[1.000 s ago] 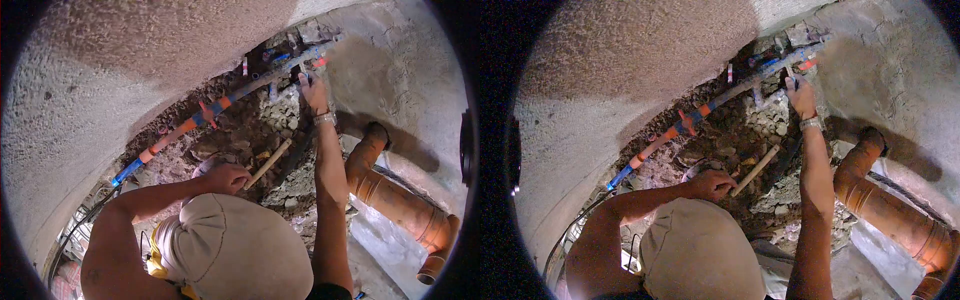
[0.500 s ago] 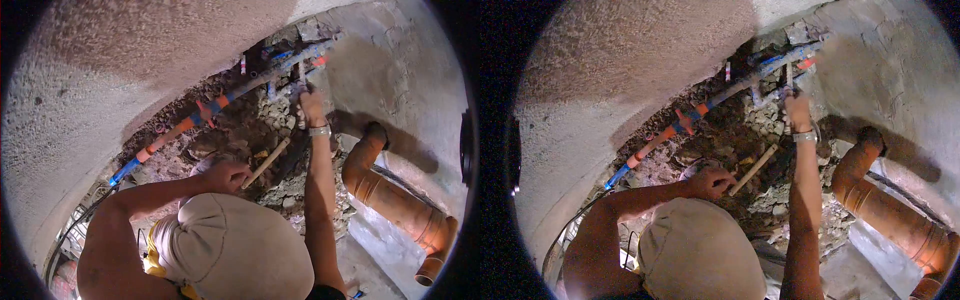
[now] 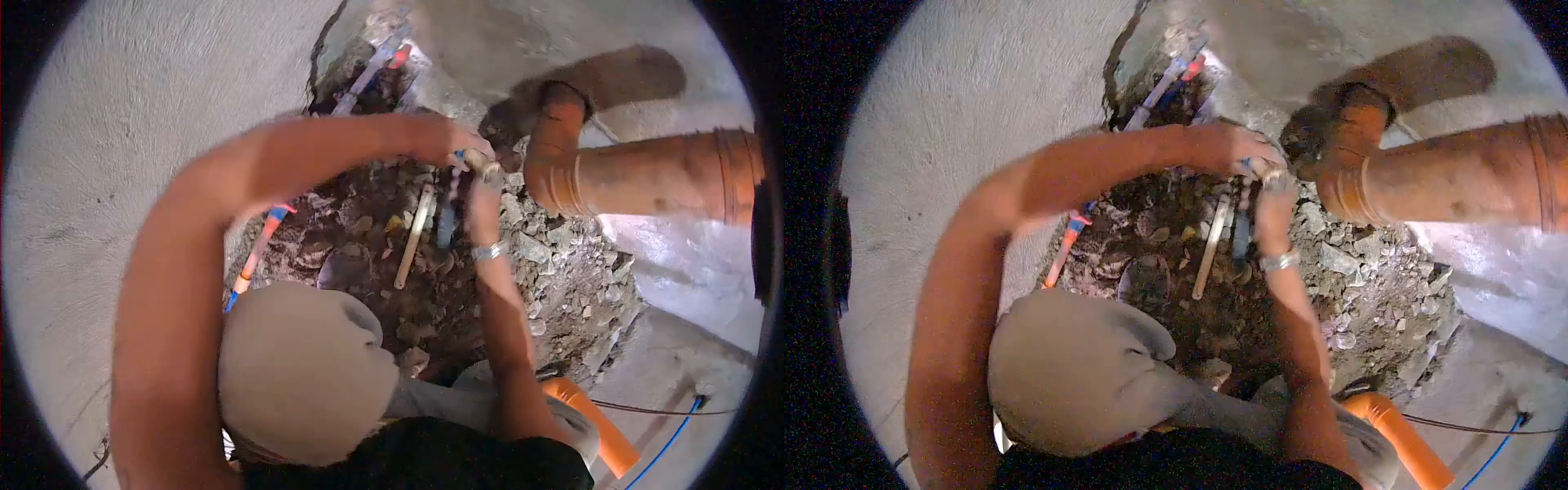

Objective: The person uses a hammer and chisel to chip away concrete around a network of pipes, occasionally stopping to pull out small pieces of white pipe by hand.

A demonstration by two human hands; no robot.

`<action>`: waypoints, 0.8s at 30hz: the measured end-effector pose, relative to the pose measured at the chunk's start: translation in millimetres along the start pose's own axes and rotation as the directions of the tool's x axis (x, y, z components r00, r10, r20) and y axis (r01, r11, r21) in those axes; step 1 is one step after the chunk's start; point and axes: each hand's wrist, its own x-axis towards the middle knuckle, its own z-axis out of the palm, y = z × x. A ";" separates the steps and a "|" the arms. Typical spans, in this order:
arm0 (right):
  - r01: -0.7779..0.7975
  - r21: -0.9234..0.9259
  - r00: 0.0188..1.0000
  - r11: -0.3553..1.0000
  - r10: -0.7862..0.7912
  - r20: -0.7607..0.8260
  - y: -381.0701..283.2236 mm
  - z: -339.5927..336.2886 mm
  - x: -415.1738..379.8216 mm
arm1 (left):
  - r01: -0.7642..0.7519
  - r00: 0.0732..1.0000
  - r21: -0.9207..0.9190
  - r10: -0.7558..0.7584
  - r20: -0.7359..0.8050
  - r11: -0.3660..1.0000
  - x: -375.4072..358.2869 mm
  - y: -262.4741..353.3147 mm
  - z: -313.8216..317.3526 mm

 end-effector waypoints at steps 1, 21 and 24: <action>0.019 -0.100 0.996 0.995 -0.027 -0.079 14.8 -6.6 -11.7 | 0.033 0.986 -0.071 -0.021 0.168 0.997 8.3 3.6 -8.0; -0.633 0.658 0.768 0.407 0.433 0.471 22.4 22.0 -61.0 | -0.111 0.978 0.482 0.011 0.206 0.869 9.6 -134.8 4.2; -0.491 0.632 0.867 0.600 0.405 0.289 24.9 40.9 -89.1 | -0.012 0.947 0.489 -0.146 0.285 0.872 31.1 -110.0 -20.9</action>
